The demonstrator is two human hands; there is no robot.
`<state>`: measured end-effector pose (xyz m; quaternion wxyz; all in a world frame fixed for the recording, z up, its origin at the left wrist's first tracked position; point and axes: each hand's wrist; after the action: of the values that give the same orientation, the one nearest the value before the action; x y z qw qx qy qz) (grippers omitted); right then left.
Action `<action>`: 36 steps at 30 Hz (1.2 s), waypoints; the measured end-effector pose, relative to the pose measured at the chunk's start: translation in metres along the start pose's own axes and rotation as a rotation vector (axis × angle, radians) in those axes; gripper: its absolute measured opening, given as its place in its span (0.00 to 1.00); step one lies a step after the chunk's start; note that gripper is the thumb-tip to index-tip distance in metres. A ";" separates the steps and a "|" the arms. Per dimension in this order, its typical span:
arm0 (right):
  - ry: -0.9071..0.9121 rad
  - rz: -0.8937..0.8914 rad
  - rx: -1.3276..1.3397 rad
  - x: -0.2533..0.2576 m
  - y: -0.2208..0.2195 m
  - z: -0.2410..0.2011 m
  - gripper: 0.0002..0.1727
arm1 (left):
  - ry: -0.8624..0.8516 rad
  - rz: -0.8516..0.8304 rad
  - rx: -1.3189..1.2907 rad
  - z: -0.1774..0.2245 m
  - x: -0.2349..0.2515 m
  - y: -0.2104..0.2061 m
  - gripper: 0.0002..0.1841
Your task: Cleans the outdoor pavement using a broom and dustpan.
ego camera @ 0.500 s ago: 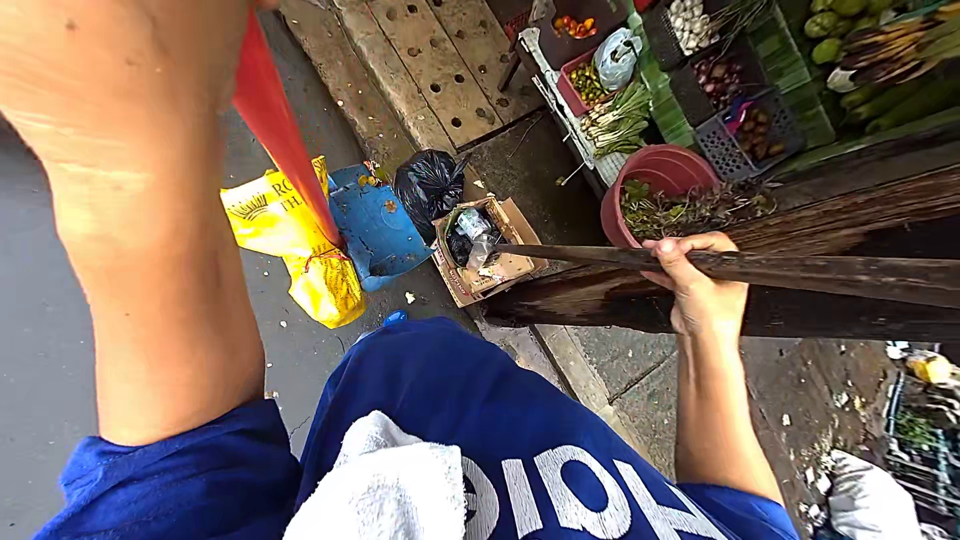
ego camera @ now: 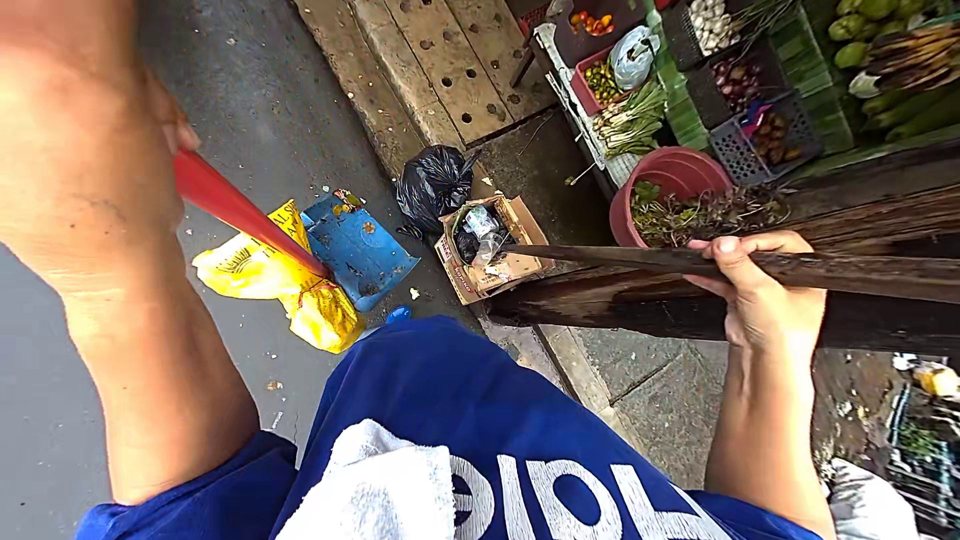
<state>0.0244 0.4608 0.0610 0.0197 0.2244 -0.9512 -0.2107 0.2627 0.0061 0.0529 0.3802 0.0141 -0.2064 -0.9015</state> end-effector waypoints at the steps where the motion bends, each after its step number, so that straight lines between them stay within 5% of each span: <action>1: 0.009 -0.012 0.000 0.001 -0.006 0.000 0.11 | 0.002 0.030 -0.067 0.001 -0.002 -0.002 0.16; 12: 0.083 -0.133 -0.037 0.004 -0.023 -0.013 0.11 | -0.093 0.196 -0.161 0.002 -0.014 -0.001 0.14; 21: 0.028 -0.132 -0.035 0.023 -0.056 0.020 0.12 | -0.031 0.271 -0.204 -0.011 -0.021 -0.004 0.12; 36: -0.097 0.065 0.009 0.043 -0.077 0.078 0.09 | 0.009 0.283 -0.173 -0.025 -0.027 -0.008 0.11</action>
<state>0.0076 0.4107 -0.0440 -0.0207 0.1828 -0.9588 -0.2165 0.2809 0.0207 0.0234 0.5040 -0.0439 -0.1263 -0.8533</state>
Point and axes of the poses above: each hand's wrist, its own x-axis towards the middle knuckle, its own y-axis out of the back of the hand, z = x × y, and after that the axes turned 12 degrees about -z, right-handed
